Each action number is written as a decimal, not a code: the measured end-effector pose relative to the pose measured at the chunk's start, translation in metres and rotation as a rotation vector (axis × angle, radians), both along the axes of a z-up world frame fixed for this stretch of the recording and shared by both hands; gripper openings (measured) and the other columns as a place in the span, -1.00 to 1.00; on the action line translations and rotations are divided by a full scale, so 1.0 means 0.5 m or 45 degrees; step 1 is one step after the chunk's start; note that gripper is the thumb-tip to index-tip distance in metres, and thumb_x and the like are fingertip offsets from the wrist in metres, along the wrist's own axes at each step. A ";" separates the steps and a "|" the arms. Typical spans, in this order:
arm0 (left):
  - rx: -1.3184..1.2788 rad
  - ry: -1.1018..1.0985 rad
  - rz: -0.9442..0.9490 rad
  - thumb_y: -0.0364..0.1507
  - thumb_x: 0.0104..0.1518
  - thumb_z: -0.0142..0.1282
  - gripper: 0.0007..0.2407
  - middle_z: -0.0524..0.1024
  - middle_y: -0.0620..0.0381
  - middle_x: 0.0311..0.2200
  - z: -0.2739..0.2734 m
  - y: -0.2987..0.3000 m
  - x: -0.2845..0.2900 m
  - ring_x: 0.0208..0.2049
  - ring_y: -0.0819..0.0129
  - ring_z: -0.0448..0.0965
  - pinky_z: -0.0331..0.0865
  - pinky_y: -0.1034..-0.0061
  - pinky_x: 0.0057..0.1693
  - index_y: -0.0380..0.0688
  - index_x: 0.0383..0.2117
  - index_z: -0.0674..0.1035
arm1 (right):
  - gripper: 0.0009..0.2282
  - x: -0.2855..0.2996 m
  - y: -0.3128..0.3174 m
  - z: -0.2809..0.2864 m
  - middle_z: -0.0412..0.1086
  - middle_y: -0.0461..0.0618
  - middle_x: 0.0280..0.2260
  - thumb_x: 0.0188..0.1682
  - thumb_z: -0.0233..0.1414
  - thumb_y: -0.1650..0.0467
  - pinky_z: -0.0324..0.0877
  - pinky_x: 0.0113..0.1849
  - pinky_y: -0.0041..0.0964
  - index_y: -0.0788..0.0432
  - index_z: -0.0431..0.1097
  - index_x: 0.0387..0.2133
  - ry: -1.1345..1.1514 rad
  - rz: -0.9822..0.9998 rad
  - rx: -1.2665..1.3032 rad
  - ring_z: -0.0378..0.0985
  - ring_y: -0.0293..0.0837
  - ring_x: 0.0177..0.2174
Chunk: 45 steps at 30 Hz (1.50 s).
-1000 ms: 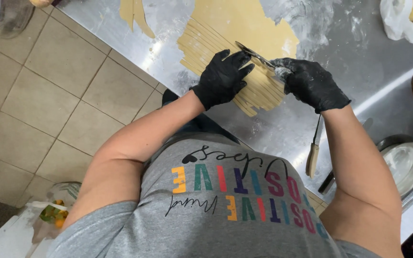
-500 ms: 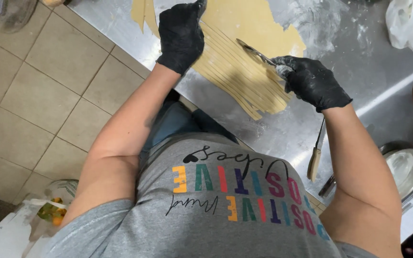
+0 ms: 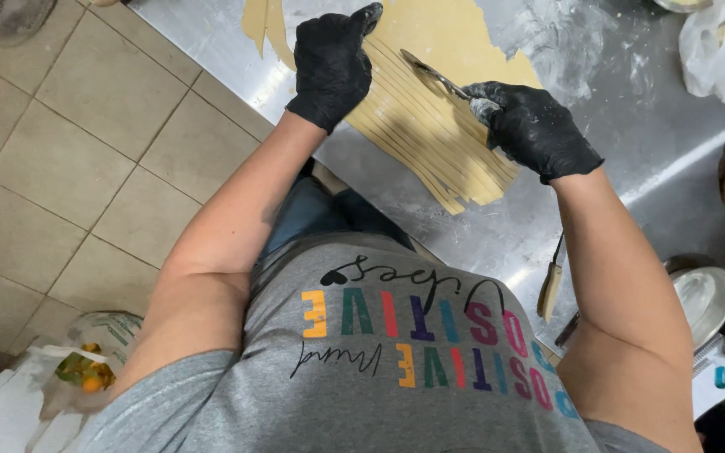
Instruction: Slicing a thin sheet of dough into even strips using a rotary cutter on a stainless steel surface.
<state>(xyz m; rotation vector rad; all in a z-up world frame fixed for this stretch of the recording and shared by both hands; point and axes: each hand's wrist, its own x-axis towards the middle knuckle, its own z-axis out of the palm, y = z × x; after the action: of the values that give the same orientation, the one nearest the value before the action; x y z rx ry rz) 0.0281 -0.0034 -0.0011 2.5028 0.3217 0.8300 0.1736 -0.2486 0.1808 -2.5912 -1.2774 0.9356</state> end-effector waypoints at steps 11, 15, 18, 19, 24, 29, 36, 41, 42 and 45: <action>-0.036 -0.069 -0.005 -0.57 0.04 0.16 -0.58 0.59 0.03 -0.27 -0.007 0.006 -0.003 -0.23 0.00 0.54 0.36 0.09 -0.08 -0.01 0.11 0.55 | -0.47 -0.018 0.080 0.032 0.52 0.11 -0.27 -0.21 0.16 0.54 0.45 -0.35 -0.15 -0.10 0.49 0.10 0.205 -0.312 -0.125 0.52 -0.06 -0.43; -0.021 -0.099 0.003 -0.56 0.01 0.16 -0.56 0.59 0.05 -0.29 0.000 0.007 -0.002 -0.26 0.01 0.56 0.39 0.10 -0.12 -0.01 0.10 0.53 | -0.49 -0.014 0.102 0.029 0.53 -0.02 -0.30 -0.16 0.08 0.57 0.45 -0.42 -0.21 -0.15 0.52 0.08 0.289 -0.451 -0.124 0.49 -0.18 -0.47; -0.043 -0.093 0.008 -0.57 -0.01 0.17 -0.55 0.59 0.05 -0.31 0.005 0.013 -0.005 -0.28 0.01 0.56 0.40 0.10 -0.14 -0.04 0.11 0.52 | -0.55 0.002 0.106 0.007 0.53 0.02 -0.36 -0.09 0.09 0.54 0.43 -0.44 -0.22 -0.12 0.50 0.08 0.328 -0.402 -0.091 0.53 -0.25 -0.47; -0.044 -0.092 0.012 -0.57 -0.01 0.17 -0.55 0.59 0.05 -0.31 0.005 0.016 -0.008 -0.28 0.01 0.56 0.40 0.10 -0.14 -0.04 0.11 0.52 | -0.55 0.002 0.113 0.007 0.53 0.02 -0.36 -0.09 0.09 0.54 0.43 -0.44 -0.22 -0.12 0.50 0.08 0.328 -0.398 -0.092 0.53 -0.25 -0.47; -0.115 -0.148 0.023 -0.59 0.04 0.16 -0.57 0.65 0.10 -0.23 -0.013 0.037 -0.030 -0.25 0.03 0.60 0.45 0.15 -0.10 -0.05 0.11 0.51 | -0.54 -0.007 0.158 0.022 0.52 0.02 -0.43 -0.09 0.06 0.54 0.40 -0.46 -0.21 -0.15 0.51 0.08 0.285 -0.375 -0.121 0.47 -0.22 -0.56; -0.077 -0.245 0.137 -0.58 0.00 0.15 -0.62 0.63 0.03 -0.27 0.031 0.043 -0.041 -0.25 0.00 0.61 0.46 0.15 -0.10 -0.14 0.02 0.55 | -0.69 -0.024 0.215 0.031 0.51 -0.01 -0.47 0.09 0.00 0.41 0.39 -0.46 -0.25 -0.16 0.51 0.06 0.217 -0.302 -0.062 0.46 -0.23 -0.58; -0.369 -0.342 -0.122 -0.69 0.08 0.03 -0.63 0.67 0.11 -0.23 0.099 0.005 -0.046 -0.16 0.12 0.65 0.52 0.23 -0.01 -0.06 0.01 0.63 | -0.74 0.005 0.117 0.060 0.47 0.04 -0.52 0.16 0.06 0.35 0.36 -0.48 -0.28 -0.14 0.49 0.10 0.108 -0.352 0.162 0.42 -0.25 -0.62; -0.197 -0.288 -0.457 -0.61 0.10 0.10 -0.72 0.63 0.00 -0.21 0.076 -0.148 0.000 -0.14 -0.01 0.59 0.44 0.12 0.02 -0.09 -0.07 0.65 | -0.64 0.057 -0.159 0.066 0.44 -0.06 -0.41 0.14 0.03 0.52 0.28 -0.48 -0.35 -0.05 0.49 0.17 0.232 -0.631 0.219 0.37 -0.29 -0.50; -0.136 -0.237 -0.535 -0.57 0.13 0.12 -0.76 0.62 -0.04 -0.18 0.070 -0.187 0.004 -0.13 -0.04 0.58 0.41 0.09 0.04 -0.11 -0.09 0.65 | -0.65 0.063 -0.225 0.058 0.41 -0.06 -0.42 0.15 0.02 0.56 0.24 -0.48 -0.37 0.02 0.50 0.17 0.295 -0.715 0.240 0.36 -0.28 -0.49; -0.190 -0.077 -0.602 -0.48 0.27 0.09 -0.82 0.61 -0.02 -0.07 0.033 -0.311 0.050 0.02 -0.03 0.55 0.35 0.04 0.19 -0.09 -0.05 0.65 | -0.42 0.069 -0.396 0.023 0.41 -0.09 -0.41 -0.15 -0.11 0.72 0.24 -0.52 -0.37 0.08 0.47 0.14 0.447 -1.065 0.187 0.39 -0.28 -0.47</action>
<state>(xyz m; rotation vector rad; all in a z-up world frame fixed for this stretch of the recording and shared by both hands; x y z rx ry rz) 0.0533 -0.1591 0.0152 2.2703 -0.2168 0.6565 0.2082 -0.4466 0.1923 -2.3259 -0.1203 0.9791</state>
